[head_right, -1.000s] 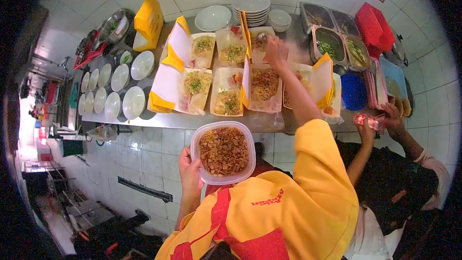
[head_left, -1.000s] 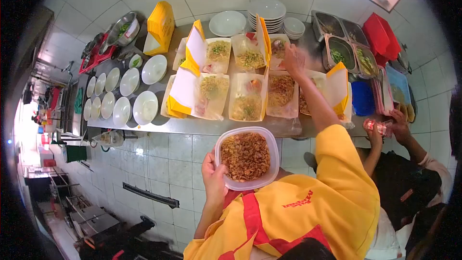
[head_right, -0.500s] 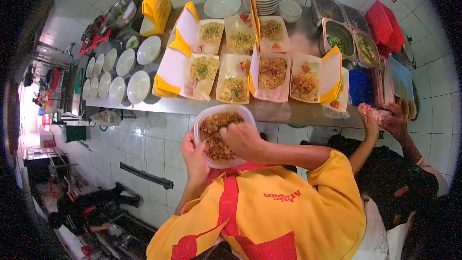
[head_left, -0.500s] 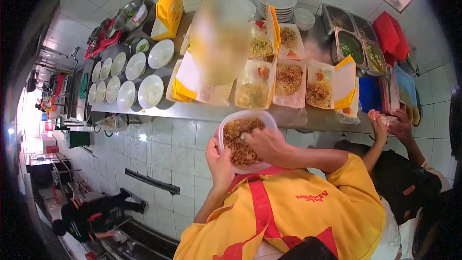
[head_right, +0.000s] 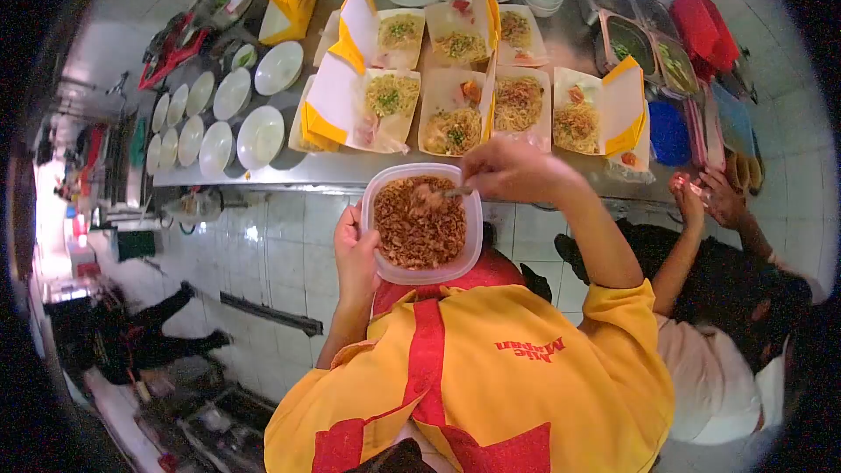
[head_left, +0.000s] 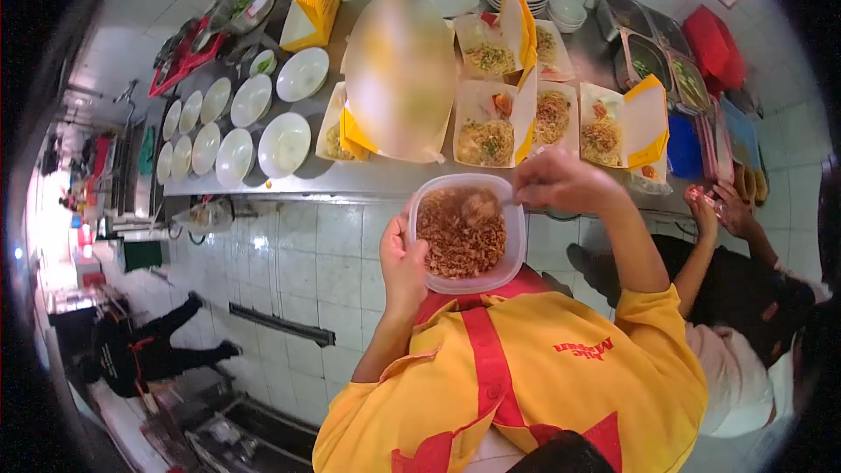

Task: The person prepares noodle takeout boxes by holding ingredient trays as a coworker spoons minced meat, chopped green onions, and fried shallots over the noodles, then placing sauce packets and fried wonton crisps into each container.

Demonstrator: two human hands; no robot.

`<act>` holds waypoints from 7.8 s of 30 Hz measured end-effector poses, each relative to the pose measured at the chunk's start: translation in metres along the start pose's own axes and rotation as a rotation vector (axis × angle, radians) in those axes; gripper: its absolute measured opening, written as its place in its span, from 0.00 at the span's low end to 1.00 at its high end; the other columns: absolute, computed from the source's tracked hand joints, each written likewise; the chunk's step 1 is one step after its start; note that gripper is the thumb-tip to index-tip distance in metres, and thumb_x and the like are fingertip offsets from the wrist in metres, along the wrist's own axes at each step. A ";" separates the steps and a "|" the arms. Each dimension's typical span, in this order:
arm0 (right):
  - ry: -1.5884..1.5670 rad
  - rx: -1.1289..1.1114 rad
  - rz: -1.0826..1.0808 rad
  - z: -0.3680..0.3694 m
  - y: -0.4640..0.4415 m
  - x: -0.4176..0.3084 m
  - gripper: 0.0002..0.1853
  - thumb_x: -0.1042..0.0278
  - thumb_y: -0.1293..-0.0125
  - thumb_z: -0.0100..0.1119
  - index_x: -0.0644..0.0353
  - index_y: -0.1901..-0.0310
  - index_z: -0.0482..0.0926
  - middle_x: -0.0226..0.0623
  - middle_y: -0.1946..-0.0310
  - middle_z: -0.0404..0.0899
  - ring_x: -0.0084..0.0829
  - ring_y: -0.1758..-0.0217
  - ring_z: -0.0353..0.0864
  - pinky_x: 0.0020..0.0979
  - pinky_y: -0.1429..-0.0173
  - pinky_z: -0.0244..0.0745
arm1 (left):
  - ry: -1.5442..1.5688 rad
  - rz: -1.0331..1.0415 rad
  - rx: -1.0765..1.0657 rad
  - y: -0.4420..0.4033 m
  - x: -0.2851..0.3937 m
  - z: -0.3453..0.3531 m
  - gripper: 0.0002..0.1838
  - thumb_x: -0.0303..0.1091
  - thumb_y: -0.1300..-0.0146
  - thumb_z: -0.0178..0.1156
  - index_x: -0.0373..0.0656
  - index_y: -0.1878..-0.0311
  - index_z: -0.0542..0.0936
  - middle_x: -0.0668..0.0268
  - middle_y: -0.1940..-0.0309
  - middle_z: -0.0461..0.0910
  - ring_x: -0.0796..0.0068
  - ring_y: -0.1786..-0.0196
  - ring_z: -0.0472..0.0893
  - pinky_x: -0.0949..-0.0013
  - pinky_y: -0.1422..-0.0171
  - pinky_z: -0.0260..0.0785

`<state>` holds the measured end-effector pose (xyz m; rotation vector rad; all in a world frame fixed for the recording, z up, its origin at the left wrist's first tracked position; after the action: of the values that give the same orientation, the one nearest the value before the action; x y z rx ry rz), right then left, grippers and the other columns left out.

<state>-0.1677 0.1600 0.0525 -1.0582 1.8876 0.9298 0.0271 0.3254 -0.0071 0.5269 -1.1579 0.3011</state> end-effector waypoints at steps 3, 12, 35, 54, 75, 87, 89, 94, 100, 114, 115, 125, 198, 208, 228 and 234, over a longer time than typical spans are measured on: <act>-0.418 0.228 0.288 -0.005 0.008 0.000 0.04 0.72 0.39 0.53 0.63 0.66 0.76 0.27 0.79 0.71 0.19 0.75 0.67 0.26 0.69 0.65 | 0.029 -0.152 -0.087 -0.015 0.004 -0.024 0.23 0.12 0.55 0.44 0.34 0.52 0.72 0.64 0.49 0.74 0.79 0.50 0.72 0.75 0.41 0.61; 0.805 1.348 0.404 0.106 -0.065 0.041 0.09 0.82 0.44 0.48 0.62 0.61 0.72 0.47 0.72 0.75 0.54 0.69 0.74 0.46 0.63 0.70 | -0.014 -0.252 -0.351 -0.062 0.029 -0.104 0.19 0.10 0.58 0.41 0.34 0.61 0.70 0.49 0.33 0.62 0.66 0.30 0.60 0.67 0.27 0.46; 0.015 0.312 0.164 0.175 -0.156 -0.101 0.08 0.79 0.47 0.55 0.66 0.65 0.82 0.44 0.73 0.82 0.35 0.69 0.81 0.34 0.60 0.74 | 0.026 -0.022 -0.370 -0.091 0.059 -0.176 0.31 0.12 0.53 0.43 0.29 0.40 0.67 0.57 0.37 0.68 0.72 0.37 0.68 0.71 0.31 0.53; 0.725 1.154 0.310 0.044 -0.194 0.073 0.11 0.69 0.41 0.57 0.66 0.61 0.82 0.42 0.70 0.84 0.33 0.70 0.79 0.36 0.61 0.73 | 0.110 -0.103 0.024 -0.082 0.078 -0.181 0.13 0.14 0.56 0.46 0.42 0.66 0.68 0.71 0.68 0.71 0.83 0.66 0.71 0.82 0.64 0.64; 0.477 1.509 0.030 -0.058 -0.207 0.003 0.10 0.68 0.38 0.50 0.55 0.58 0.80 0.44 0.62 0.80 0.43 0.61 0.81 0.42 0.59 0.74 | 0.146 -0.057 0.188 -0.055 0.074 -0.150 0.13 0.12 0.55 0.43 0.41 0.69 0.66 0.69 0.64 0.72 0.84 0.64 0.70 0.82 0.63 0.63; 0.635 0.107 0.140 0.177 -0.160 -0.092 0.07 0.70 0.54 0.58 0.55 0.72 0.83 0.44 0.76 0.81 0.44 0.69 0.82 0.41 0.64 0.77 | 0.109 -0.103 -0.026 -0.062 0.071 -0.131 0.27 0.13 0.53 0.43 0.32 0.45 0.69 0.61 0.50 0.73 0.73 0.47 0.74 0.69 0.37 0.65; 0.300 0.120 0.285 0.155 -0.151 -0.093 0.08 0.75 0.54 0.55 0.64 0.71 0.80 0.47 0.73 0.79 0.47 0.67 0.80 0.42 0.63 0.73 | 0.128 -0.144 -0.074 -0.065 0.076 -0.130 0.26 0.13 0.53 0.43 0.32 0.45 0.70 0.61 0.50 0.73 0.74 0.46 0.73 0.69 0.37 0.64; 0.161 0.165 0.260 0.117 -0.128 -0.096 0.09 0.78 0.49 0.54 0.65 0.65 0.81 0.47 0.72 0.81 0.41 0.68 0.81 0.37 0.61 0.74 | 0.141 -0.124 -0.216 -0.080 0.067 -0.120 0.30 0.12 0.54 0.41 0.29 0.42 0.67 0.58 0.41 0.70 0.72 0.38 0.69 0.69 0.30 0.54; -0.223 0.384 0.217 0.059 -0.094 -0.088 0.07 0.74 0.44 0.57 0.68 0.67 0.81 0.29 0.79 0.77 0.21 0.77 0.74 0.25 0.72 0.69 | 0.131 -0.101 -0.239 -0.101 0.056 -0.116 0.23 0.13 0.54 0.44 0.35 0.52 0.71 0.66 0.59 0.75 0.82 0.61 0.73 0.80 0.60 0.65; 0.770 1.426 0.668 -0.037 -0.189 0.122 0.09 0.74 0.42 0.51 0.62 0.63 0.81 0.46 0.67 0.80 0.47 0.70 0.80 0.42 0.64 0.75 | 0.108 -0.165 -0.040 -0.076 0.074 -0.142 0.23 0.14 0.55 0.43 0.35 0.52 0.72 0.66 0.59 0.75 0.82 0.60 0.74 0.80 0.58 0.66; 0.844 1.490 0.609 -0.036 -0.191 0.124 0.09 0.74 0.42 0.51 0.62 0.64 0.81 0.49 0.65 0.80 0.51 0.66 0.80 0.44 0.62 0.75 | 0.110 -0.165 -0.023 -0.075 0.074 -0.144 0.23 0.13 0.55 0.43 0.35 0.52 0.71 0.66 0.59 0.75 0.81 0.60 0.74 0.79 0.57 0.66; 0.474 0.602 0.286 0.078 -0.109 -0.119 0.09 0.70 0.46 0.55 0.64 0.67 0.81 0.46 0.73 0.80 0.43 0.73 0.80 0.39 0.67 0.74 | 0.140 -0.112 -0.057 -0.075 0.079 -0.136 0.27 0.14 0.55 0.43 0.32 0.47 0.70 0.60 0.52 0.74 0.72 0.48 0.75 0.69 0.39 0.65; 0.615 0.741 0.488 0.273 -0.296 -0.220 0.09 0.74 0.48 0.54 0.62 0.64 0.80 0.45 0.73 0.78 0.46 0.69 0.81 0.41 0.65 0.76 | 0.050 -0.223 -0.266 -0.154 0.130 -0.369 0.17 0.10 0.55 0.40 0.32 0.61 0.70 0.51 0.33 0.62 0.69 0.34 0.66 0.68 0.30 0.54; 0.077 0.313 0.358 0.309 -0.331 -0.165 0.10 0.76 0.47 0.53 0.63 0.65 0.82 0.50 0.69 0.80 0.47 0.65 0.81 0.42 0.60 0.75 | 0.104 -0.242 -0.354 -0.161 0.115 -0.354 0.18 0.09 0.54 0.42 0.33 0.60 0.71 0.55 0.33 0.63 0.70 0.31 0.62 0.69 0.30 0.52; -0.478 0.494 0.353 0.143 -0.298 -0.169 0.11 0.72 0.39 0.54 0.64 0.59 0.82 0.24 0.80 0.74 0.14 0.77 0.66 0.22 0.71 0.62 | 0.153 -0.335 -0.268 -0.179 0.101 -0.331 0.18 0.11 0.56 0.45 0.38 0.61 0.72 0.66 0.60 0.77 0.84 0.66 0.72 0.82 0.65 0.62; -0.161 1.321 0.267 0.091 -0.362 -0.067 0.11 0.70 0.41 0.55 0.66 0.61 0.81 0.31 0.83 0.74 0.26 0.76 0.74 0.30 0.70 0.69 | 0.062 -0.329 -0.141 -0.169 0.095 -0.341 0.15 0.11 0.57 0.45 0.40 0.67 0.69 0.69 0.67 0.73 0.82 0.70 0.69 0.80 0.67 0.61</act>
<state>0.2042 0.1193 -0.0090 0.0696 1.9349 -0.2128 0.4137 0.3634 -0.0617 0.5700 -1.0051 -0.0472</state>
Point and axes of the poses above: each hand's wrist, its own y-axis away from the middle knuckle, its own z-axis out of the palm, x = y × z, the point moved 3 cm from there along -y, towards the middle knuckle
